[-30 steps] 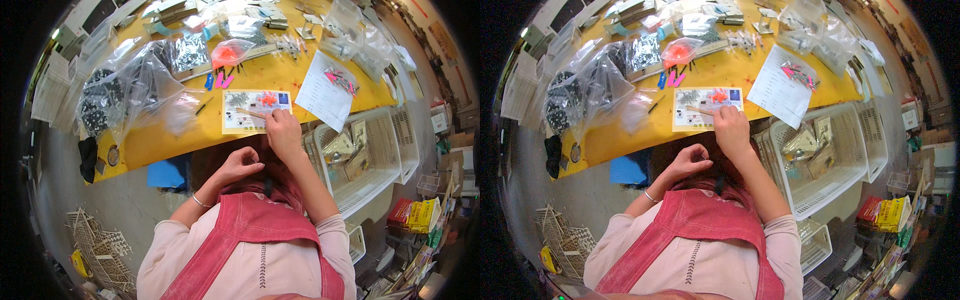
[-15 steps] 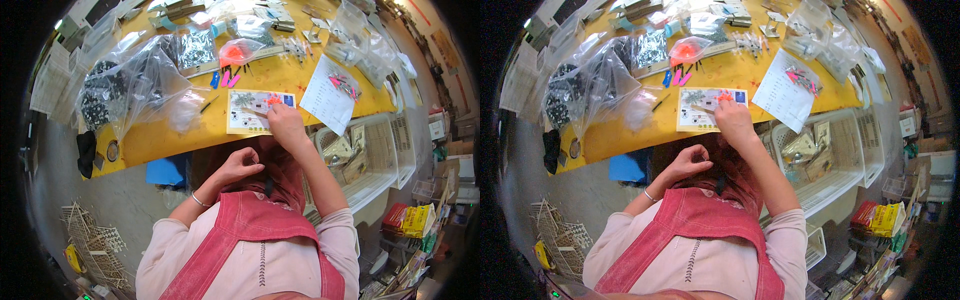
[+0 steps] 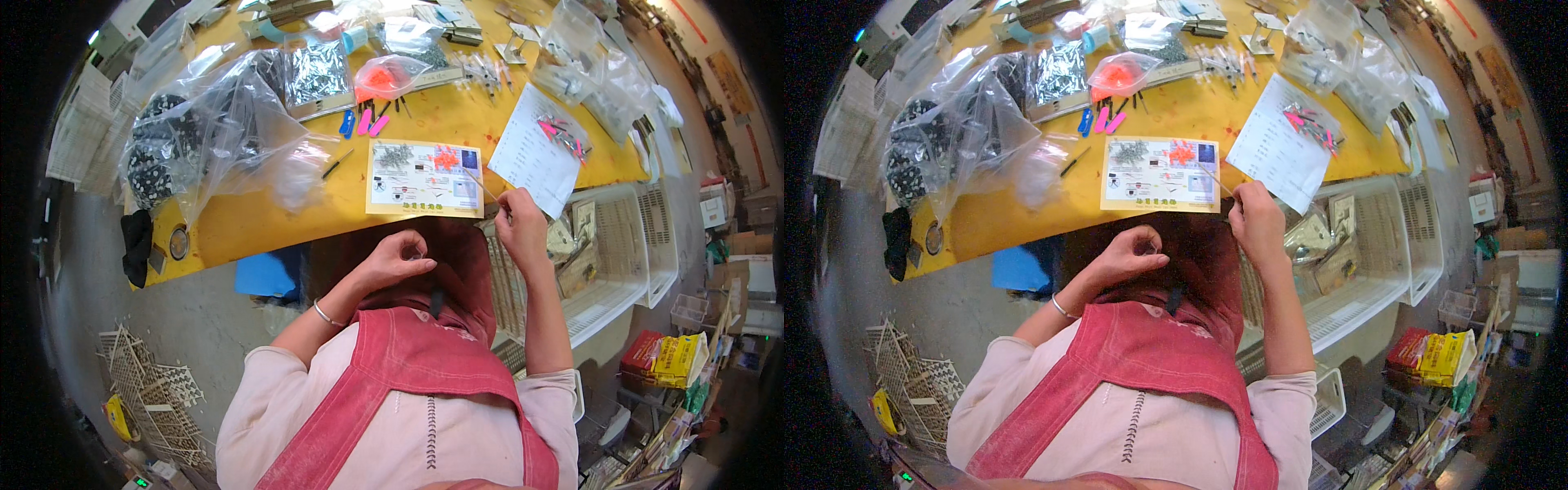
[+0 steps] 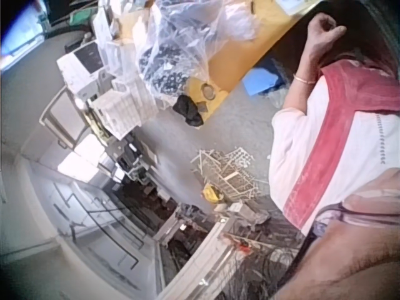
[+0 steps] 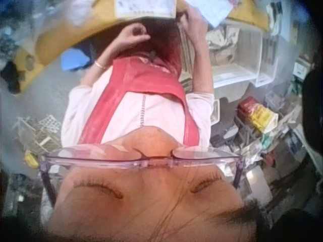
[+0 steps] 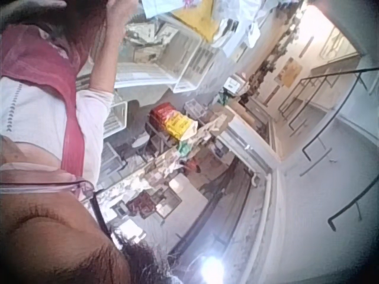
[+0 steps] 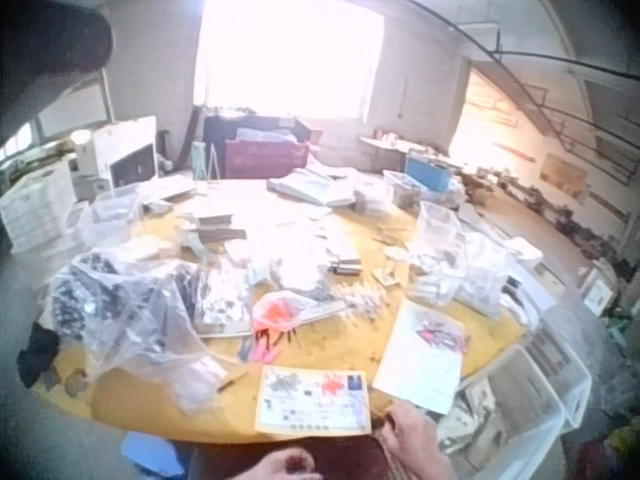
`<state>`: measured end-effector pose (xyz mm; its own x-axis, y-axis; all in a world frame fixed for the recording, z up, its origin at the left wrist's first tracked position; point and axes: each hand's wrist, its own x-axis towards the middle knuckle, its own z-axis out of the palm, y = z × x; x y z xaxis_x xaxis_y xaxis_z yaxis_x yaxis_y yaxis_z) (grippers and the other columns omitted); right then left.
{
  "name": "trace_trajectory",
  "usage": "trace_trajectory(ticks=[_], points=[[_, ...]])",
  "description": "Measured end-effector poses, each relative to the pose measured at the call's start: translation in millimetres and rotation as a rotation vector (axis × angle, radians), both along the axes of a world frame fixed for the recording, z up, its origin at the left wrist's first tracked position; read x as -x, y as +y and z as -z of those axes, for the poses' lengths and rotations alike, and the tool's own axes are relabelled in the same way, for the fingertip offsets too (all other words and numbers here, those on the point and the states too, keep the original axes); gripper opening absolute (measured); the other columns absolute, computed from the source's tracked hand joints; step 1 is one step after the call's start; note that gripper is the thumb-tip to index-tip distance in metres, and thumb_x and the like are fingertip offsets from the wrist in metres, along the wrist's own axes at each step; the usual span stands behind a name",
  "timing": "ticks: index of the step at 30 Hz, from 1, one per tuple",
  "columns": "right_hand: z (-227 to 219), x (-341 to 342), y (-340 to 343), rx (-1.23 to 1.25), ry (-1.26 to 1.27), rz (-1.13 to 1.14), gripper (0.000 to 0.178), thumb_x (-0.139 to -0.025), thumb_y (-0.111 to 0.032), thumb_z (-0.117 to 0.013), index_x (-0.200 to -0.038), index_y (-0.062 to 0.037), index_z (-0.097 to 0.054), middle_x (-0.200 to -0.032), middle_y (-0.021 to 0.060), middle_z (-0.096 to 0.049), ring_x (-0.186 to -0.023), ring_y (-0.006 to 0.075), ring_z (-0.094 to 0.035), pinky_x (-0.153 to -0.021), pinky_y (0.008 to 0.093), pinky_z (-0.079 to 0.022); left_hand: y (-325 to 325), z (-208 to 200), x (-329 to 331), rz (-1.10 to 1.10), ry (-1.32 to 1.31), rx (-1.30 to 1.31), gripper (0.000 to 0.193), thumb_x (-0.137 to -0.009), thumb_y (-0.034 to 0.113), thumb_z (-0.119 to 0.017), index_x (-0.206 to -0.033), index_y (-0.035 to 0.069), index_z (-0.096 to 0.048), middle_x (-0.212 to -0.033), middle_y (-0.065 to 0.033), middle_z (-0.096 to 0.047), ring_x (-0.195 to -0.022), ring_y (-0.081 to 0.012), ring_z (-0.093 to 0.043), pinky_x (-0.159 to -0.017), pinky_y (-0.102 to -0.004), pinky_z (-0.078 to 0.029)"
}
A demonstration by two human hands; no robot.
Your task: The person assembles a small craft kit at a cluttered workbench. They open a plastic bag, remove small components, and use a wooden stick to apply adhesive to a card. The person then places the components onto the card and sets the finished piece aside.
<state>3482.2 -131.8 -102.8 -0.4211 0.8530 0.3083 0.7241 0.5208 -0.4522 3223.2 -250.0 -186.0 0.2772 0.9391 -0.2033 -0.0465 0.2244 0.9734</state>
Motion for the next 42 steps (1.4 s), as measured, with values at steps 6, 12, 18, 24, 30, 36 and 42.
trace_trajectory(ticks=[6, 12, 18, 24, 30, 36, 42], points=[[8.6, 2.1, 5.1, 0.015, -0.083, 0.009, 0.009, -0.087, -0.006, -0.065, -0.096, -0.0039, -0.063, -0.096, 0.0160, -0.063, -0.088, 0.0390, -0.066, -0.074, 0.0479, -0.054, 10.2, 7.0, -12.0, 0.008, 0.044, -0.094, 0.036, -0.087, 0.028, -0.088, -0.098, 0.002, -0.065, -0.087, 0.0004, -0.060, -0.082, -0.0080, -0.054, -0.071, -0.0272, -0.049], [9.6, 14.0, 18.7, 0.037, -0.073, -0.012, 0.007, -0.087, -0.006, -0.064, -0.094, -0.0041, -0.062, -0.095, 0.0163, -0.063, -0.086, 0.0402, -0.066, -0.073, 0.0494, -0.054, 17.8, 8.3, -15.3, 0.000, 0.043, -0.080, 0.036, -0.088, 0.027, -0.087, -0.099, 0.002, -0.064, -0.089, 0.0002, -0.060, -0.084, -0.0081, -0.054, -0.073, -0.0271, -0.048], [11.1, 16.2, 22.1, 0.027, -0.089, -0.034, 0.007, -0.088, -0.005, -0.064, -0.095, -0.0041, -0.065, -0.093, 0.0152, -0.064, -0.084, 0.0374, -0.066, -0.073, 0.0467, -0.053, 30.1, 13.0, -18.0, 0.019, -0.022, -0.075, 0.035, -0.090, 0.027, -0.086, -0.103, 0.003, -0.064, -0.090, 0.0013, -0.059, -0.082, -0.0077, -0.053, -0.071, -0.0257, -0.046], [10.5, 10.9, 13.7, 0.064, -0.050, -0.073, 0.007, -0.088, -0.005, -0.064, -0.095, -0.0040, -0.064, -0.092, 0.0155, -0.063, -0.084, 0.0377, -0.066, -0.073, 0.0468, -0.053, 39.7, 2.4, -27.2, 0.038, -0.172, 0.139, 0.039, -0.087, 0.033, -0.086, -0.102, 0.005, -0.063, -0.087, 0.0019, -0.058, -0.079, -0.0086, -0.052, -0.068, -0.0255, -0.044], [9.8, 12.6, 20.5, 0.074, -0.068, -0.045, 0.008, -0.088, -0.006, -0.064, -0.095, -0.0035, -0.062, -0.095, 0.0171, -0.063, -0.087, 0.0414, -0.065, -0.073, 0.0501, -0.054, 50.9, 18.3, -34.1, 0.067, -0.212, 0.124, 0.043, -0.085, 0.038, -0.086, -0.101, 0.007, -0.061, -0.085, 0.0018, -0.058, -0.072, -0.0082, -0.051, -0.062, -0.0251, -0.040], [8.6, 23.3, 31.9, 0.071, -0.048, -0.107, 0.008, -0.087, -0.005, -0.064, -0.095, -0.0038, -0.063, -0.095, 0.0167, -0.063, -0.087, 0.0408, -0.066, -0.073, 0.0503, -0.054, 54.0, 16.4, -33.8, 0.056, -0.229, 0.136, 0.043, -0.085, 0.037, -0.087, -0.102, 0.008, -0.060, -0.085, 0.0009, -0.057, -0.067, -0.0090, -0.049, -0.058, -0.0251, -0.038], [5.8, 26.6, 33.8, 0.067, -0.095, -0.144, 0.010, -0.085, -0.003, -0.066, -0.094, -0.0037, -0.063, -0.094, 0.0165, -0.063, -0.089, 0.0398, -0.066, -0.075, 0.0499, -0.054, 52.4, 21.5, -29.0, 0.034, -0.134, 0.085, 0.045, -0.084, 0.039, -0.086, -0.105, 0.007, -0.064, -0.100, -0.0006, -0.061, -0.093, -0.0125, -0.055, -0.085, -0.0277, -0.046]])
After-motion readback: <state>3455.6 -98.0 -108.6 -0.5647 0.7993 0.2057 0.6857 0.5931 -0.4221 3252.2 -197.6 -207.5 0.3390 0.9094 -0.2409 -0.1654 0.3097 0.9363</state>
